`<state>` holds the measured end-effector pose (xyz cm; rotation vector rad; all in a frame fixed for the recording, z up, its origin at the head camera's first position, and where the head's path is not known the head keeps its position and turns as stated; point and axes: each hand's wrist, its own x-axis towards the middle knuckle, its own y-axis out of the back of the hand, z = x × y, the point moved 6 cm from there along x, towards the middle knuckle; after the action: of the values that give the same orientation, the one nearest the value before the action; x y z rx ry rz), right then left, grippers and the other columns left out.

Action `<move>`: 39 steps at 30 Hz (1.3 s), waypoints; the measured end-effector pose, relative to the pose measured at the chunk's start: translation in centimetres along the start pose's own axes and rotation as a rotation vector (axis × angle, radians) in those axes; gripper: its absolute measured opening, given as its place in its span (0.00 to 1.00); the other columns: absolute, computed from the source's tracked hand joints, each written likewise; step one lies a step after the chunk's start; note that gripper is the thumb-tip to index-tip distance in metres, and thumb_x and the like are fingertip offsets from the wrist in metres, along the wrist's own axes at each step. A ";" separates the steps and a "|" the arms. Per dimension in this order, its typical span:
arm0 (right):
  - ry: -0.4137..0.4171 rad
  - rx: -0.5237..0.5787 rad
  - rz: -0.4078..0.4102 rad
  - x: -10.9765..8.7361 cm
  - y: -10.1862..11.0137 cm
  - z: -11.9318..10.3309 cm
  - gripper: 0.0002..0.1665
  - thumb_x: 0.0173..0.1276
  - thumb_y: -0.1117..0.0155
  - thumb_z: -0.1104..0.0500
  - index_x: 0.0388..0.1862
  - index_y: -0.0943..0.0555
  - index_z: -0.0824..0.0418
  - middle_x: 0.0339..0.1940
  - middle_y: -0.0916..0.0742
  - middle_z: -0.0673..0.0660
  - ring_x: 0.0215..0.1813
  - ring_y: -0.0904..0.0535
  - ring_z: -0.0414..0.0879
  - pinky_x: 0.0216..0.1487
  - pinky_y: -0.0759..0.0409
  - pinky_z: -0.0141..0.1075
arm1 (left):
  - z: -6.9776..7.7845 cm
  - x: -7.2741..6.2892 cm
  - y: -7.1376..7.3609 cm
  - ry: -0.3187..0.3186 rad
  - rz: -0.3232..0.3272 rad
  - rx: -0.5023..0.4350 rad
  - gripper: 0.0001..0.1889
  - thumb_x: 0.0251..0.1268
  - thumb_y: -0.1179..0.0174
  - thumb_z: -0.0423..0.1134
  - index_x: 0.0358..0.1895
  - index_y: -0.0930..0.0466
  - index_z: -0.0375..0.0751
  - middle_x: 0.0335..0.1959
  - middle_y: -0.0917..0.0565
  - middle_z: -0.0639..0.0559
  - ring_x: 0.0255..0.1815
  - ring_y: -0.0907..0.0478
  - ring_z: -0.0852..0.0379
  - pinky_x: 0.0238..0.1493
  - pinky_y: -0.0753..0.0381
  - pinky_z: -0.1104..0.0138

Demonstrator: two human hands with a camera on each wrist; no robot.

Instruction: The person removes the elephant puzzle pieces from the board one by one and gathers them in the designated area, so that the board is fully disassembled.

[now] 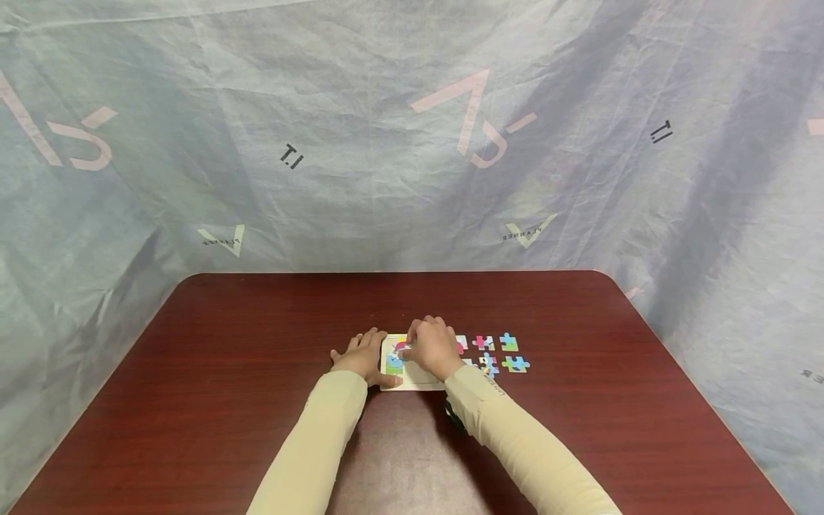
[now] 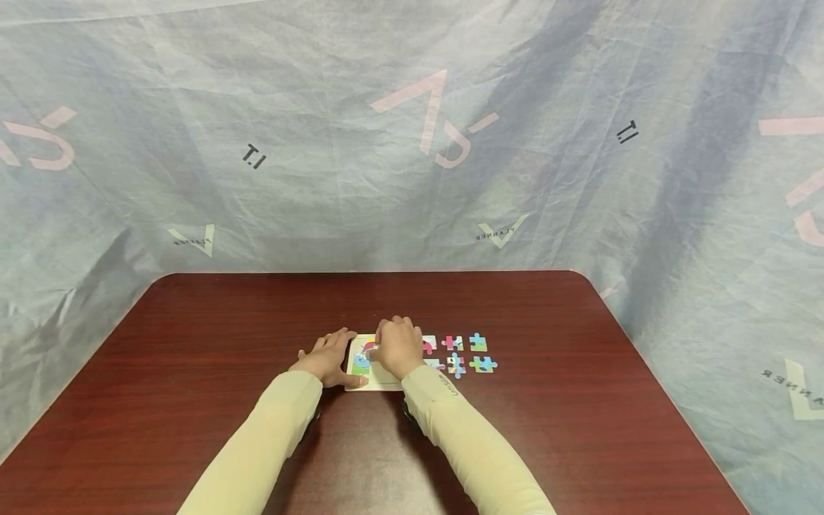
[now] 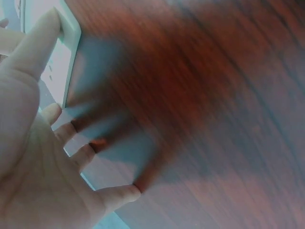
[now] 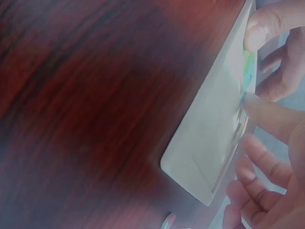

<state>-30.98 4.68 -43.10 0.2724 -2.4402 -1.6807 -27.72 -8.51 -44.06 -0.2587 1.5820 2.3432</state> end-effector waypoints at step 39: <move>0.144 0.162 0.060 -1.0 2.7 1.1 0.14 0.60 0.20 0.56 0.45 0.11 0.56 0.43 0.17 0.54 0.52 0.25 0.53 0.57 0.31 0.49 | 0.5 -0.9 0.5 -0.008 -0.014 0.003 0.48 0.61 0.27 0.54 0.79 0.42 0.42 0.82 0.46 0.41 0.80 0.49 0.38 0.70 0.50 0.28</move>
<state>-30.41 6.87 -40.97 0.3256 -2.4532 -1.3910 -27.01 -8.34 -43.10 -0.2591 1.5747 2.3289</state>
